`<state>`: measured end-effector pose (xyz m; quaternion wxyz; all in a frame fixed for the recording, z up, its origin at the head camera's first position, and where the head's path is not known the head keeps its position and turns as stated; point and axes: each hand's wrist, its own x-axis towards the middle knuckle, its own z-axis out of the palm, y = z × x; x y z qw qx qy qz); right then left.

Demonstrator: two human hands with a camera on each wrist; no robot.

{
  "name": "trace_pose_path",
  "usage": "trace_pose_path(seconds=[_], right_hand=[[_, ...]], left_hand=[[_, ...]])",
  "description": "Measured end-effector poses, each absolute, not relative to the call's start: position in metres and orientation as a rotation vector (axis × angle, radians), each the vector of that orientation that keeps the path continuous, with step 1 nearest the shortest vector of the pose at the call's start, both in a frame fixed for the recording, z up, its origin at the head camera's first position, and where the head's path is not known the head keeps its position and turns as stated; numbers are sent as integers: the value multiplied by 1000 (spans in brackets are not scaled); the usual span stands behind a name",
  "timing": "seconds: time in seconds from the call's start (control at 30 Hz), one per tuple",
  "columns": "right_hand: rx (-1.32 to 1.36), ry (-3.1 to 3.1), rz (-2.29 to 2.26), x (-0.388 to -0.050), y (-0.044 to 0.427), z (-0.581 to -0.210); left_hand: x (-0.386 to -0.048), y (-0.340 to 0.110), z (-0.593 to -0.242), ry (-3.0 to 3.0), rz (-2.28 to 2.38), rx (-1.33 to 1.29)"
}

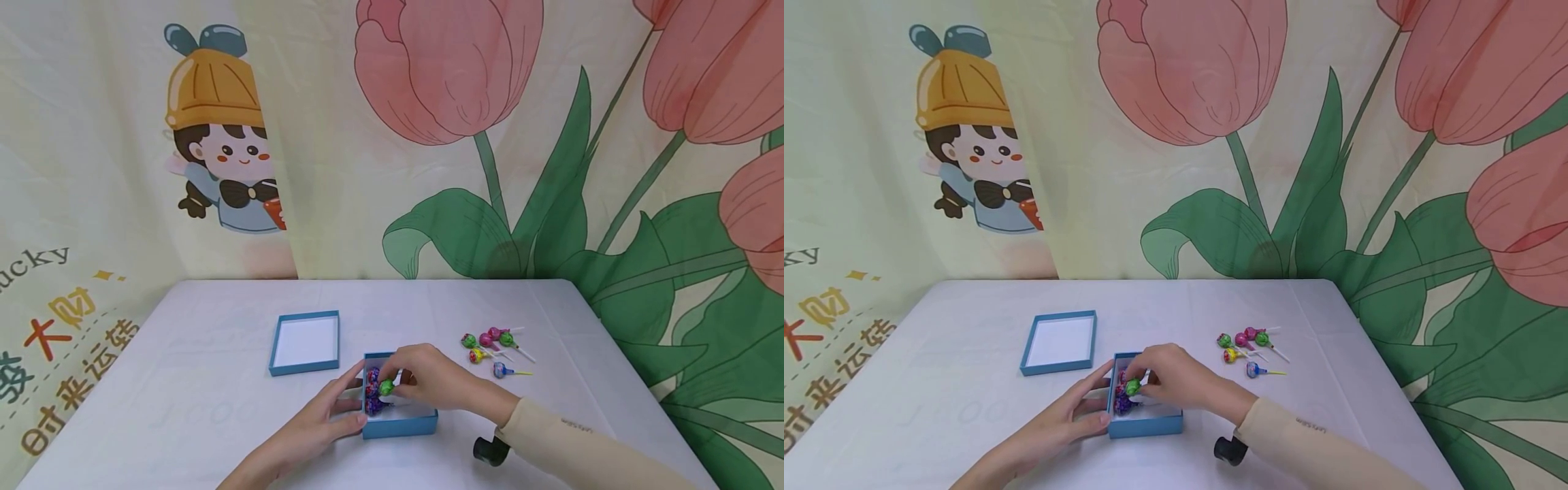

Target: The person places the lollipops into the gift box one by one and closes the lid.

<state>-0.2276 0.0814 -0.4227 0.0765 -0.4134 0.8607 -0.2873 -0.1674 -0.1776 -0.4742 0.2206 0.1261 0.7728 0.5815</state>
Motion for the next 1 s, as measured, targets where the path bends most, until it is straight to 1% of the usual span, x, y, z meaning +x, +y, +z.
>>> trace_pose_path(seconds=[0.3,0.57,1.0], right_hand=[[-1330,2515,-838,-225,74,-432],[-1333,2466,-792,-222,69,-436],[-1430,2382,-717,-231,64,-444]], left_hand=[[-168,-176,-473,2125,1601,324],[-169,-176,-472,2120,1600,312],[-168,-178,-471,2123,1599,342]])
